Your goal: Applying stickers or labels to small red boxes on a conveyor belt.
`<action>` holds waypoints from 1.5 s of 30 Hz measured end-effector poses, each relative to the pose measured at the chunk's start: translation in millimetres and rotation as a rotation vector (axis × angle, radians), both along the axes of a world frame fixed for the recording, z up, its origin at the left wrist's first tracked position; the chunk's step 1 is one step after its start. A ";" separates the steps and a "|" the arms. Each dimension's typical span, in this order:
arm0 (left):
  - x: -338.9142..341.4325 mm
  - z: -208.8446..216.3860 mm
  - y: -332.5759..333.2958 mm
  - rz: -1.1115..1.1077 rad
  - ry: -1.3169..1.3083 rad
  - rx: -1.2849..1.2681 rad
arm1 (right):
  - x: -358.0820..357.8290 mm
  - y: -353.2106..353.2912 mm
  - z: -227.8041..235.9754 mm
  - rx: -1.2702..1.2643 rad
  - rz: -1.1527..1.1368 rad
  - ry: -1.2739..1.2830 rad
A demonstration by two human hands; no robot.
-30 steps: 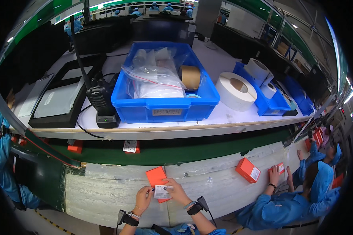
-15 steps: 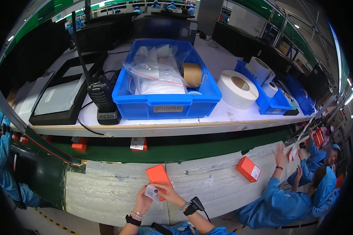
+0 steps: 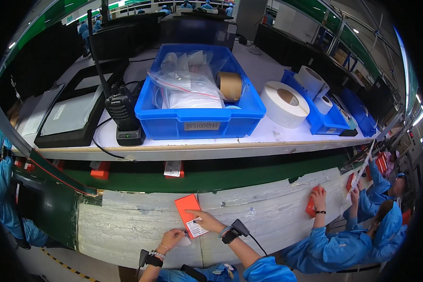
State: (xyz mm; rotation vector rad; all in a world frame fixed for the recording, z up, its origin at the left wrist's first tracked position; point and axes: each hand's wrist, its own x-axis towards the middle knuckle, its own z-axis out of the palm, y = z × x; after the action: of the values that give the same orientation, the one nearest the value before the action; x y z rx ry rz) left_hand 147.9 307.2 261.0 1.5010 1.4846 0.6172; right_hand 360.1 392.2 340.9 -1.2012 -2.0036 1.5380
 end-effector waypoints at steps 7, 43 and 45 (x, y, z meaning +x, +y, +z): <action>9.0 5.2 -3.7 -0.026 0.009 -0.027 | -7.3 -3.8 -12.8 0.076 -0.052 0.030; -200.3 29.5 -231.5 0.377 0.301 -0.730 | -66.7 -35.0 -22.4 0.448 -0.527 -0.808; -198.4 19.3 -249.0 0.469 0.226 -0.681 | -39.9 -40.8 -22.1 0.454 -0.545 -0.752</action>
State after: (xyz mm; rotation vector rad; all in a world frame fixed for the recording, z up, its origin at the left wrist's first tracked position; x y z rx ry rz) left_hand -50.5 58.2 280.3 0.7134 1.9854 0.1586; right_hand 320.3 351.4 318.8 -2.0622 -1.9856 0.3519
